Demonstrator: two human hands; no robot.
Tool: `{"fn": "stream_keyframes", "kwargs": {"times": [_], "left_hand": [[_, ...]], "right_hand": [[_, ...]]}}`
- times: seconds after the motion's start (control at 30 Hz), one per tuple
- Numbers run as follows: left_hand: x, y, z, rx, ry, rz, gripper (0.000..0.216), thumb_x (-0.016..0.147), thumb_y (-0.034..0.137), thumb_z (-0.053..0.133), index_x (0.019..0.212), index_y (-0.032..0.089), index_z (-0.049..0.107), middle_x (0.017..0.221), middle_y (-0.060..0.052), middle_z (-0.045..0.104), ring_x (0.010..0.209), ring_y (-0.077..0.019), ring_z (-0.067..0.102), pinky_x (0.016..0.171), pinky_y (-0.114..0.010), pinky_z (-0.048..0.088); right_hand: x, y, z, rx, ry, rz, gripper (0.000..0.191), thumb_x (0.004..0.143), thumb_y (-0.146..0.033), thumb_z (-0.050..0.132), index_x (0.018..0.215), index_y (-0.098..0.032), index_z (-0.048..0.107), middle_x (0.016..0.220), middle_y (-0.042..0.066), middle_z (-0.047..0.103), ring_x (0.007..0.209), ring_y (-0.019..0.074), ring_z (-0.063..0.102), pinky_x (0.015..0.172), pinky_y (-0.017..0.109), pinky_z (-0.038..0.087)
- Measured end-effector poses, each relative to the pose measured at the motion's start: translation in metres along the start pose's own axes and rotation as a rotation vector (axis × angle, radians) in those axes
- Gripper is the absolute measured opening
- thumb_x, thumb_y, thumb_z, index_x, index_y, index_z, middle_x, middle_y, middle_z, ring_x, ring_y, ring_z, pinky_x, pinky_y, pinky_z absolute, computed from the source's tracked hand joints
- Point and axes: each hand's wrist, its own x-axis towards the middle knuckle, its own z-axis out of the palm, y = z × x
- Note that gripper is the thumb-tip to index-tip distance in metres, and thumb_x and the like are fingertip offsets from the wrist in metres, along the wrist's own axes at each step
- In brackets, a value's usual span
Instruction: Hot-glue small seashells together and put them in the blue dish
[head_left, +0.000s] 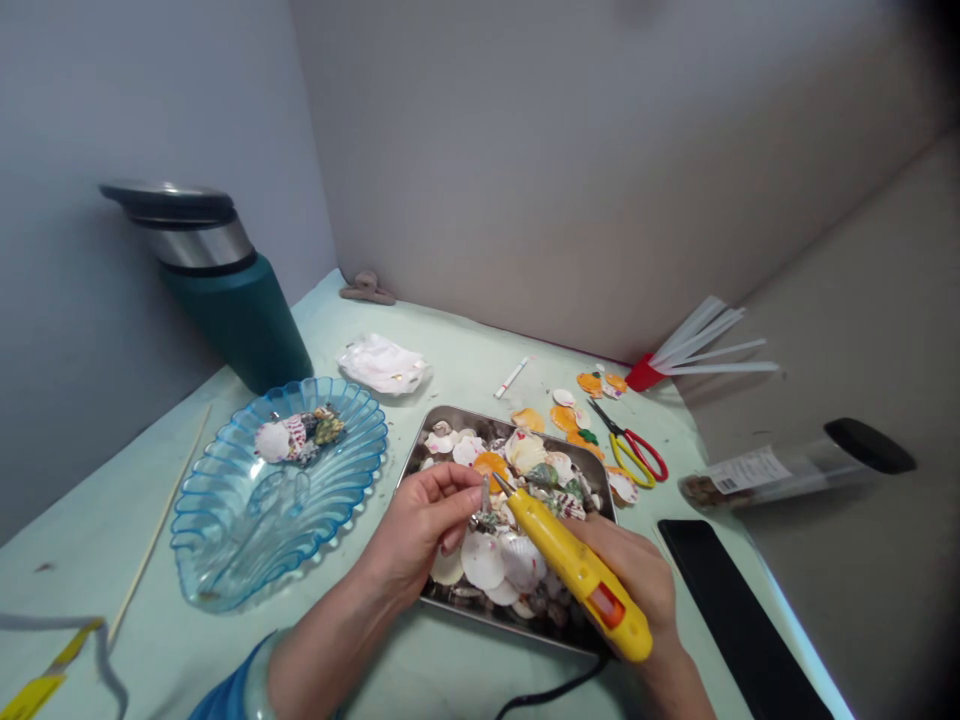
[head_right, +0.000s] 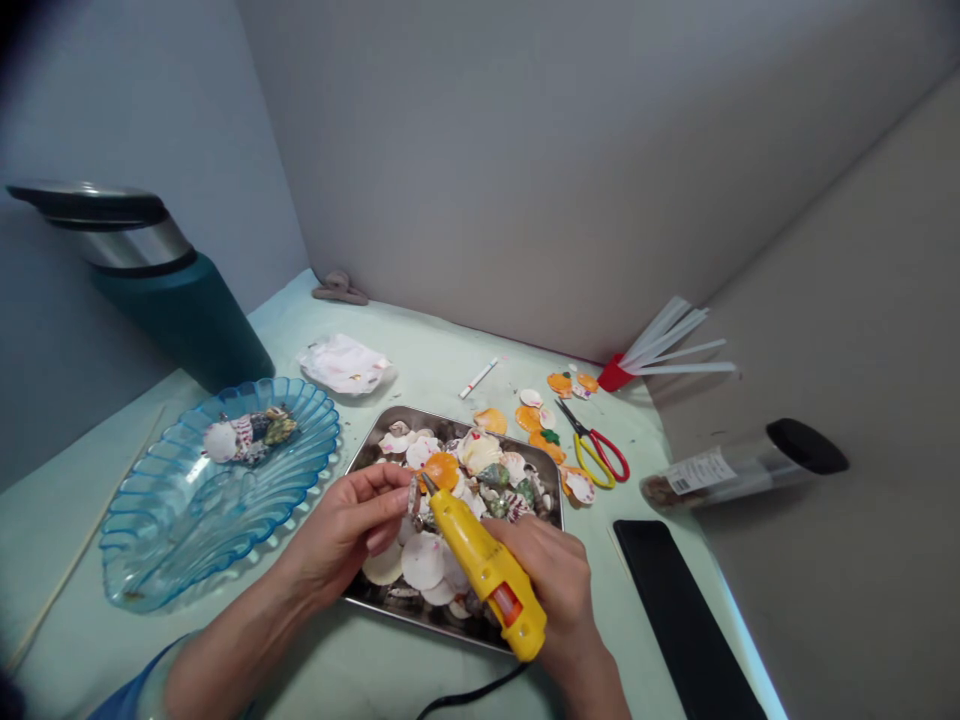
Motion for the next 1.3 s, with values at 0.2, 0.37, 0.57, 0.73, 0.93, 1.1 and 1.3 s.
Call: {"fn": "stream_keyframes", "kwargs": {"times": [0.2,0.37,0.57,0.73,0.93,1.1,1.3], "left_hand": [[0.0,-0.001,-0.001,-0.057,-0.046,-0.056,0.03,0.062,0.026,0.082,0.08,0.009,0.065,0.053,0.006,0.051,0.035,0.0013,0.032,0.04,-0.018,0.014],[0.0,0.001,-0.001,-0.14,-0.093,-0.111,0.031,0.058,0.024,0.084,0.078,0.009,0.065,0.056,0.003,0.056,0.033,0.0018,0.031,0.038,-0.017,0.016],[0.003,0.0,-0.005,-0.198,-0.093,-0.173,0.032,0.059,0.02,0.083,0.082,0.008,0.065,0.065,-0.001,0.063,0.032,0.003,0.031,0.037,-0.016,0.016],[0.004,0.0,-0.006,-0.245,-0.12,-0.191,0.032,0.058,0.019,0.084,0.082,0.008,0.066,0.063,-0.001,0.062,0.032,0.0033,0.031,0.037,-0.015,0.015],[0.003,0.0,-0.009,-0.275,-0.186,-0.214,0.03,0.061,0.019,0.083,0.083,0.008,0.067,0.065,-0.001,0.062,0.032,0.0035,0.03,0.036,-0.014,0.016],[0.003,-0.001,-0.008,-0.249,-0.166,-0.205,0.03,0.061,0.021,0.083,0.083,0.009,0.066,0.065,-0.001,0.062,0.032,0.0038,0.03,0.036,-0.014,0.015],[0.003,0.0,-0.004,-0.204,-0.143,-0.197,0.032,0.058,0.023,0.085,0.078,0.008,0.064,0.063,0.0,0.06,0.032,0.0038,0.029,0.037,-0.015,0.015]], "right_hand": [[0.002,-0.002,0.002,0.009,-0.002,-0.034,0.024,0.094,-0.037,0.052,0.096,-0.018,0.066,0.067,0.005,0.07,0.053,0.0184,0.065,0.049,0.028,0.046],[0.002,-0.002,0.002,0.004,-0.021,-0.018,0.023,0.095,-0.037,0.049,0.1,-0.019,0.063,0.07,0.006,0.069,0.055,0.0188,0.065,0.051,0.029,0.047],[0.002,-0.004,-0.001,0.031,0.008,-0.026,0.026,0.096,-0.042,0.046,0.103,-0.022,0.061,0.068,0.004,0.068,0.053,0.0182,0.063,0.049,0.028,0.046],[-0.008,0.0,0.001,0.132,0.052,0.247,0.007,0.087,-0.027,0.063,0.093,-0.024,0.064,0.073,0.001,0.068,0.058,0.0163,0.064,0.052,0.025,0.051],[-0.012,-0.003,0.006,0.34,0.033,0.507,0.006,0.083,-0.025,0.066,0.078,-0.022,0.064,0.069,0.0,0.063,0.057,0.0152,0.061,0.052,0.023,0.052],[-0.005,-0.006,0.008,0.314,-0.038,0.485,0.005,0.083,-0.023,0.067,0.079,-0.021,0.064,0.066,-0.002,0.061,0.054,0.0126,0.057,0.05,0.021,0.048],[-0.005,-0.007,0.007,0.248,-0.077,0.407,0.004,0.083,-0.022,0.065,0.082,-0.019,0.066,0.07,0.001,0.065,0.057,0.0139,0.06,0.053,0.022,0.049]]}}
